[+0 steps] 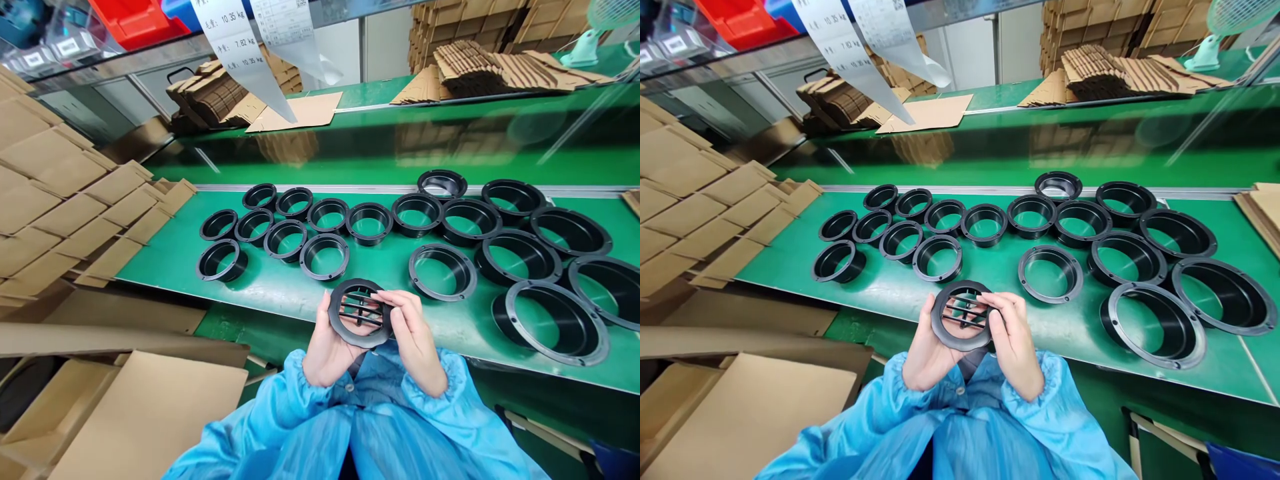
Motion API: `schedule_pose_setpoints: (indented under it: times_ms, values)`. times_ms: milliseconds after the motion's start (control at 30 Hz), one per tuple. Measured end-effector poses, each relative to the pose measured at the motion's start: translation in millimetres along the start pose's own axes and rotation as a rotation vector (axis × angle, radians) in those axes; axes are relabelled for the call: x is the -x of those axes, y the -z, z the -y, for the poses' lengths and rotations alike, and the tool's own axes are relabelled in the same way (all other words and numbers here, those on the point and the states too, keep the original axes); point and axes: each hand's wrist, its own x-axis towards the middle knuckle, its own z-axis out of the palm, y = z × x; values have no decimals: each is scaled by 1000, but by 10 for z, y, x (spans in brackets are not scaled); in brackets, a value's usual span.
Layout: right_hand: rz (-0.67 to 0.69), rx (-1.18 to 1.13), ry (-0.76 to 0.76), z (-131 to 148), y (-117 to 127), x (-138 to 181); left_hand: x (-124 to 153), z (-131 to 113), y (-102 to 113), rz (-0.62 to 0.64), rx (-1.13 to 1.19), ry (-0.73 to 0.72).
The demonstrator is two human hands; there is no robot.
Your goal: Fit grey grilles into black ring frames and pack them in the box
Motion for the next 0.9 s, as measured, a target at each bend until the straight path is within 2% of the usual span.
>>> schedule_pose_setpoints:
  times_ms: [233, 467, 567, 800, 900]
  values:
    - [19, 11, 0, -33, -17, -1, 3, 3, -10, -36, 13, 9]
    - [99, 539, 398, 37, -108, 167, -8, -69, -54, -191, 9, -31]
    - [97, 597, 369, 73, -73, 160, -40, -62, -60, -212, -13, -32]
    - [76, 556, 243, 78, 77, 84, -66, 14, -131, -165, -11, -2]
    - [65, 560, 240, 45, 83, 74, -57, 14, -111, -186, -32, 16]
